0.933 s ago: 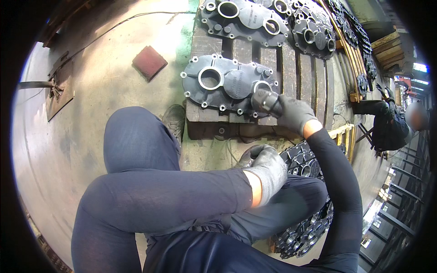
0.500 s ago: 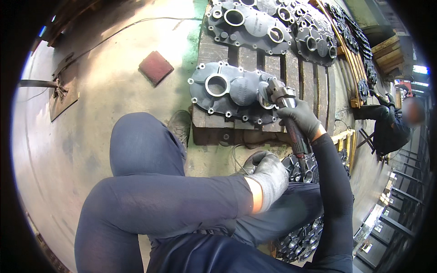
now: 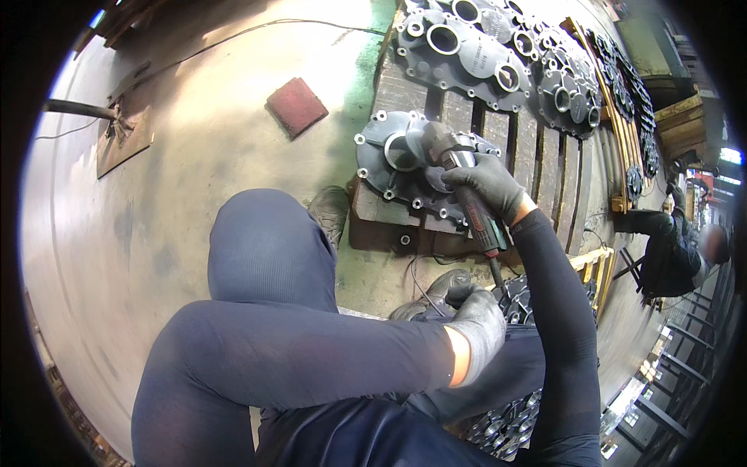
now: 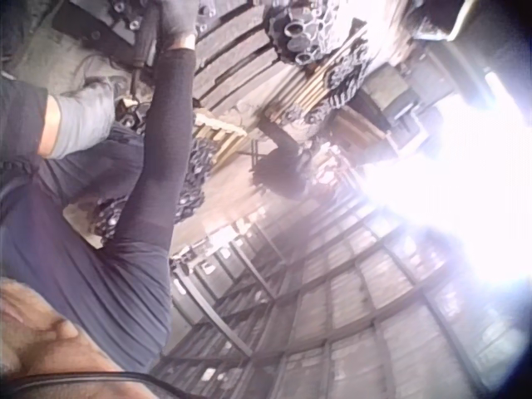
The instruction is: The person uses a handheld angle grinder to smooth the surfaces and edges of metal engine parts placed on a wooden pallet. They reposition the parts as needed and continue grinding different sections.
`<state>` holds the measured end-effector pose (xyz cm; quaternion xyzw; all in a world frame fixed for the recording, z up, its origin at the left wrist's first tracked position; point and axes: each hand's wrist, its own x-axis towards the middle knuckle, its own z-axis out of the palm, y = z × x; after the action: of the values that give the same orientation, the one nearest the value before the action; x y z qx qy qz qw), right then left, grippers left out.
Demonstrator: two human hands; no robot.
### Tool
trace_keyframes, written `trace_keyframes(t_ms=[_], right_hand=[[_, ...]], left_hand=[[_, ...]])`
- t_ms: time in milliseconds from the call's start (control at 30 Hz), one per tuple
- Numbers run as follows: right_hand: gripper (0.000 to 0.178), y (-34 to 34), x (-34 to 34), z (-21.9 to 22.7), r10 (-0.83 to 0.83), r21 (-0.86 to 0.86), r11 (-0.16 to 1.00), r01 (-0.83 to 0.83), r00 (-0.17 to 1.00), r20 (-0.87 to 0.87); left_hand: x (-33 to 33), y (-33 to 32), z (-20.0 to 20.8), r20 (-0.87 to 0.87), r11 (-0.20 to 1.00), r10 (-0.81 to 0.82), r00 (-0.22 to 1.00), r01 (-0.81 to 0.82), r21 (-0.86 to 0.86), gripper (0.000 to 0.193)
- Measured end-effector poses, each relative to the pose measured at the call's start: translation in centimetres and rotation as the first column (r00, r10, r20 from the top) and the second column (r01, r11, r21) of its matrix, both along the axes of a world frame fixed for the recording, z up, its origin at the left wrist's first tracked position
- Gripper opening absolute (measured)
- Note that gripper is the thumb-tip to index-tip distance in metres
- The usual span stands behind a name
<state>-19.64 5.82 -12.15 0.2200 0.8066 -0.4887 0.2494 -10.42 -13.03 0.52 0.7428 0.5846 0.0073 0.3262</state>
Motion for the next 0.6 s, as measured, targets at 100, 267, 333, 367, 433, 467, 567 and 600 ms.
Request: trace_keyframes(t_ms=[100, 267, 333, 367, 433, 467, 567, 600], right_hand=[[0.042, -1.4, -1.0, -0.5, -0.019, -0.018, 1.0, 0.02, 1.0, 0.024], [0.041, -3.1, -1.1, -1.3, -0.13, -0.183, 0.971, 0.153, 0.983, 0.129], [0.043, -3.6, -1.1, -1.9, -0.189, -0.257, 0.941, 0.22, 0.972, 0.14], [0.043, -3.9, -1.1, -2.2, -0.205, -0.275, 0.931, 0.24, 0.967, 0.15], [0.042, -4.9, -1.5, -2.3, -0.236, -0.313, 0.908, 0.28, 0.957, 0.171], [0.041, -5.4, -1.6, -2.5, -0.265, -0.333, 0.891, 0.308, 0.949, 0.167], [0.037, -7.3, -2.4, -2.5, -0.293, -0.326, 0.888, 0.324, 0.945, 0.142], [0.037, -7.9, -2.7, -2.4, -0.264, -0.279, 0.916, 0.29, 0.956, 0.126]], left_hand=[[-0.4, -1.2, -0.3, -0.062, 1.0, 0.002, 0.998, -0.002, 0.004, 0.026], [-1.0, -2.8, -1.1, -0.064, 0.997, 0.077, 0.995, -0.076, 0.015, 0.025], [-0.5, -3.0, -1.9, -0.07, 0.997, 0.072, 0.995, -0.07, 0.027, 0.026], [0.0, -3.0, -2.1, -0.092, 0.996, 0.084, 0.992, -0.081, 0.036, 0.029], [0.4, -3.3, -2.1, -0.137, 0.993, 0.11, 0.984, -0.104, 0.052, 0.038], [0.5, -3.5, -2.2, -0.129, 0.993, 0.108, 0.986, -0.102, 0.052, 0.034], [-0.1, -4.6, -1.5, -0.11, 0.994, 0.104, 0.988, -0.099, 0.054, 0.024], [-0.3, -5.0, -1.3, -0.104, 0.994, 0.101, 0.989, -0.096, 0.053, 0.021]])
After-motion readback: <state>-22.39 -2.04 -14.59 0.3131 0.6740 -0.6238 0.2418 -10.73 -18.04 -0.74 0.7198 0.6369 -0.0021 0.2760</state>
